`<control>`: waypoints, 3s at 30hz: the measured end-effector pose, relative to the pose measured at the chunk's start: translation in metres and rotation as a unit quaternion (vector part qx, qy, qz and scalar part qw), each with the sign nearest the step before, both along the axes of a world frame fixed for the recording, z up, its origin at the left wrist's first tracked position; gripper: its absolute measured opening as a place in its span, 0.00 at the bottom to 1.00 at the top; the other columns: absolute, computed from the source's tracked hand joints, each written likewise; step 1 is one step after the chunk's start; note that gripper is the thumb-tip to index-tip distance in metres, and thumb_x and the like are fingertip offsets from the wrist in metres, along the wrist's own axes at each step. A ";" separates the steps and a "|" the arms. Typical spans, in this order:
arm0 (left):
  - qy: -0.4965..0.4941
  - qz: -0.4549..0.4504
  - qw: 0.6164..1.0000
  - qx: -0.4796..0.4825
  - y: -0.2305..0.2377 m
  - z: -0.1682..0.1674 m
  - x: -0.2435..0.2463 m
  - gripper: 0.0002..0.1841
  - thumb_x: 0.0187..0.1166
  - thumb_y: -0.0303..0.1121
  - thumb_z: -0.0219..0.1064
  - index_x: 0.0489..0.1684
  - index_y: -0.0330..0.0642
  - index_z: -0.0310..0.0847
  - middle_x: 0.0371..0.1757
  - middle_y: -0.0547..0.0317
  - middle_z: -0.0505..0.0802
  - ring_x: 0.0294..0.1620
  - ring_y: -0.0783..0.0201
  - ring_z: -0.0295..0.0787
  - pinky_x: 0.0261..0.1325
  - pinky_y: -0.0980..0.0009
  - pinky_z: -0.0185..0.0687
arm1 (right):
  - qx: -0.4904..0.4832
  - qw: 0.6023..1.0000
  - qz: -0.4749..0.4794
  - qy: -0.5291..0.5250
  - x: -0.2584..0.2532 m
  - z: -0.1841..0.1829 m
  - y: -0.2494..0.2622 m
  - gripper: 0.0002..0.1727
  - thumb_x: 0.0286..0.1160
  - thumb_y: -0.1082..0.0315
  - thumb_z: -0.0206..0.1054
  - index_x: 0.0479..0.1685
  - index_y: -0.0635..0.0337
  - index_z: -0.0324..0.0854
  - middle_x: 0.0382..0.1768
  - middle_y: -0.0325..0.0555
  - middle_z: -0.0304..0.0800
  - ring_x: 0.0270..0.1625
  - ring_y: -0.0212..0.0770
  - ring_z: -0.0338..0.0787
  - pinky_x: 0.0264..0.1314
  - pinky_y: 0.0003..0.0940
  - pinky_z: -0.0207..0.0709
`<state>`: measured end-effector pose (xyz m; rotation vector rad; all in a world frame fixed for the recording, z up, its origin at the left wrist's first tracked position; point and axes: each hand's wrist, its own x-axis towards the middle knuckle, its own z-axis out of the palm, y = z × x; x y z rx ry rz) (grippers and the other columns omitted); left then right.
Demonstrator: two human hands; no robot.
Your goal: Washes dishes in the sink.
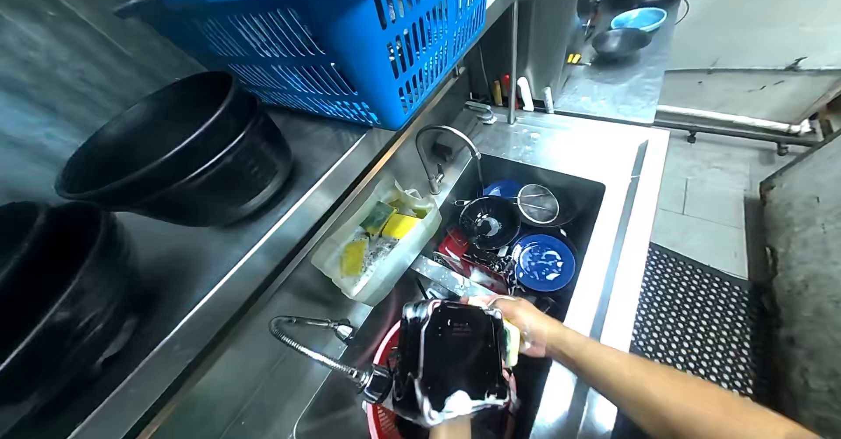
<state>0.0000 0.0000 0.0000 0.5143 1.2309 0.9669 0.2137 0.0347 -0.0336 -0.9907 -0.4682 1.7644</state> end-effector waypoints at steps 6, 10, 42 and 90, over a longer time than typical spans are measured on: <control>0.161 -0.070 0.984 -0.015 0.016 -0.019 0.047 0.17 0.81 0.12 0.53 0.67 0.19 0.70 0.57 0.38 0.83 0.56 0.62 0.78 0.63 0.67 0.78 | -0.086 0.975 -0.180 0.098 -0.034 -0.001 -0.017 0.31 0.94 0.43 0.41 0.78 0.55 0.73 0.61 0.51 0.90 0.61 0.46 0.91 0.63 0.50 0.87; 0.104 -0.061 0.993 -0.008 0.014 -0.051 0.059 0.18 0.83 0.13 0.51 0.71 0.23 0.67 0.62 0.41 0.83 0.58 0.63 0.79 0.63 0.66 0.79 | -0.114 0.981 -0.142 0.072 -0.035 -0.008 -0.033 0.25 0.88 0.60 0.59 0.82 0.55 0.68 0.56 0.50 0.89 0.52 0.44 0.92 0.53 0.45 0.88; 0.000 -0.039 0.996 -0.074 0.064 -0.044 0.038 0.17 0.89 0.20 0.34 0.56 0.37 0.71 0.40 0.57 0.84 0.42 0.67 0.80 0.49 0.69 0.80 | 0.383 0.800 0.114 -0.447 -0.020 0.053 0.020 0.12 0.81 0.71 0.65 0.54 0.69 0.88 0.57 0.59 0.91 0.65 0.54 0.89 0.75 0.48 0.78; 0.528 -0.367 0.715 -0.275 -0.020 -0.288 -0.124 0.28 0.77 0.47 0.67 0.73 0.40 0.81 0.73 0.38 0.85 0.75 0.40 0.81 0.73 0.38 0.77 | -0.142 0.918 -0.124 -0.350 0.037 -0.036 0.007 0.18 0.85 0.65 0.58 0.68 0.62 0.72 0.44 0.53 0.89 0.37 0.45 0.93 0.35 0.44 0.91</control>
